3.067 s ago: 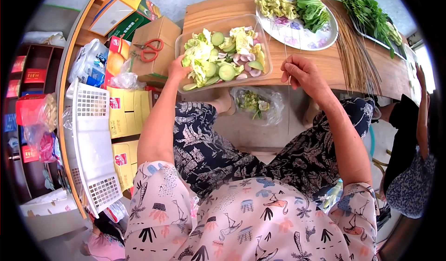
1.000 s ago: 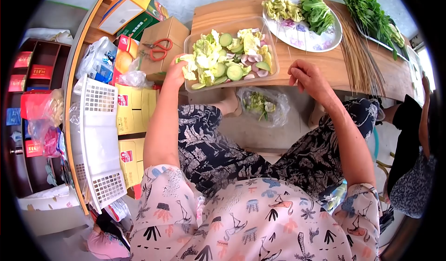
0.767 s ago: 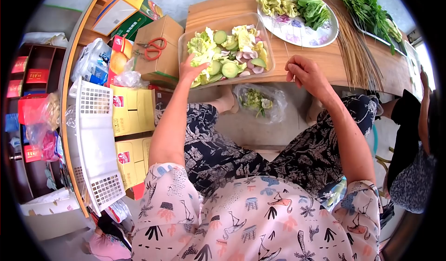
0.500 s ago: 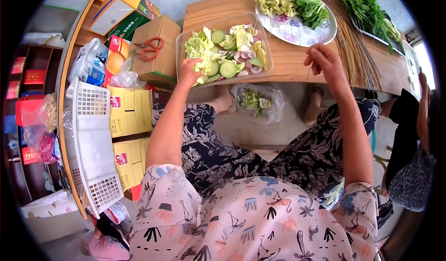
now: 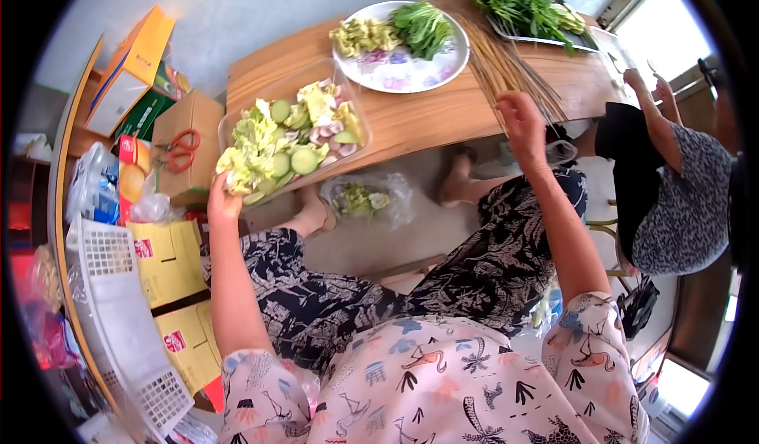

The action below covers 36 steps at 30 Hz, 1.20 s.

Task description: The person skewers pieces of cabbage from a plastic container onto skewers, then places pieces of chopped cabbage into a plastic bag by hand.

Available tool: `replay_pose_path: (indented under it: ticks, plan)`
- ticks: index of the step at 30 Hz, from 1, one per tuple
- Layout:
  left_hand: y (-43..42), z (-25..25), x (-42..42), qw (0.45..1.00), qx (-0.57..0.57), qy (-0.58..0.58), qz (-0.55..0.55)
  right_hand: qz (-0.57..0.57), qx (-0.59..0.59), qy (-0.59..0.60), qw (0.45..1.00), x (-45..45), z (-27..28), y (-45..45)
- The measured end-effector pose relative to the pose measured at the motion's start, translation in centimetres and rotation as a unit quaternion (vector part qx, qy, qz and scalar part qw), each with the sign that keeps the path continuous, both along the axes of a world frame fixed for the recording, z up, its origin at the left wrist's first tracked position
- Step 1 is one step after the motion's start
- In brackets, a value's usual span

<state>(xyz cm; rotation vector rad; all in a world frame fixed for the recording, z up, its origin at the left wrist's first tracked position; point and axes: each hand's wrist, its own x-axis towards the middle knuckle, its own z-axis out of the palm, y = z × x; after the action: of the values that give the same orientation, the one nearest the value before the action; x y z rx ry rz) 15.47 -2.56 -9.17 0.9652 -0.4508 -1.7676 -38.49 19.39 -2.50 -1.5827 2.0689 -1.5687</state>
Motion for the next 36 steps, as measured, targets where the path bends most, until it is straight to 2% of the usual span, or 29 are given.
replay_pose_path:
  ticks: [2, 3, 5, 6, 11, 14, 15, 17, 19, 20, 21, 22, 24, 26, 29, 32, 34, 35, 36]
  plan:
    - [1.9, 2.1, -1.9, 0.996, 0.034, 0.034, 0.074, 0.067, 0.058, 0.056, 0.995, -1.0, -2.4, -0.1]
    - [2.8, 2.7, -2.9, 0.996, 0.033, 0.033, 0.073, 0.081, 0.072, 0.120, 0.987, -1.7, -3.5, -0.3]
    - [4.6, 3.5, -4.1, 0.994, 0.013, 0.075, 0.077, 0.091, 0.102, 0.164, 0.977, -3.1, -5.6, -1.1]
    - [4.8, 2.4, -3.8, 0.992, -0.011, 0.120, 0.039, 0.106, 0.133, 0.208, 0.963, -3.6, -6.4, -1.8]
    - [8.5, 3.6, -8.2, 0.983, -0.014, 0.185, -0.020, 0.138, 0.218, 0.227, 0.939, -6.4, -9.9, -4.3]
    - [10.4, 5.3, -11.4, 0.982, -0.025, 0.187, -0.013, 0.139, 0.182, 0.250, 0.941, -7.1, -11.2, -4.5]
    - [10.4, 4.8, -11.5, 0.977, -0.010, 0.210, -0.032, 0.139, 0.186, 0.247, 0.941, -7.3, -11.4, -4.5]
    - [10.6, 4.1, -11.8, 0.977, -0.002, 0.209, -0.043, 0.127, 0.123, 0.287, 0.942, -7.3, -10.9, -4.1]
    - [11.4, 3.3, -12.1, 0.977, 0.007, 0.209, -0.041, 0.122, 0.138, 0.261, 0.948, -5.6, -7.2, -3.1]
    - [11.7, 2.7, -11.7, 0.967, 0.006, 0.230, -0.105, 0.114, 0.140, 0.240, 0.954, -4.2, -5.5, -2.6]
    - [12.6, 3.0, -12.4, 0.975, 0.031, 0.206, -0.075, 0.111, 0.148, 0.238, 0.953, -3.0, -4.5, -2.0]
    - [13.7, 3.6, -13.2, 0.981, 0.054, 0.180, -0.044, 0.133, 0.189, 0.156, 0.960, -1.7, -3.5, -1.5]
    - [15.9, 4.0, -13.7, 0.986, 0.066, 0.137, -0.061, 0.183, 0.266, -0.032, 0.946, 1.3, -3.2, 0.1]
    - [17.6, 3.8, -13.6, 0.990, 0.076, 0.095, -0.078, 0.268, 0.318, -0.164, 0.895, 4.0, -5.7, 1.1]
    - [19.6, 2.4, -13.4, 0.987, 0.120, 0.066, -0.082, 0.375, 0.452, -0.088, 0.804, 7.0, -10.8, 1.3]
    - [20.6, 0.7, -13.0, 0.985, 0.136, 0.064, -0.082, 0.347, 0.479, -0.107, 0.800, 9.3, -17.7, 0.2]
    - [20.7, 0.0, -13.0, 0.984, 0.143, 0.071, -0.085, 0.297, 0.460, 0.047, 0.835, 10.3, -23.1, -0.5]
    - [20.8, -0.4, -13.1, 0.981, 0.161, 0.077, -0.069, 0.298, 0.462, 0.044, 0.834, 10.7, -27.9, -0.3]
    - [20.6, -0.8, -13.1, 0.979, 0.178, 0.083, -0.053, 0.340, 0.448, 0.156, 0.812, 10.7, -33.4, 0.2]
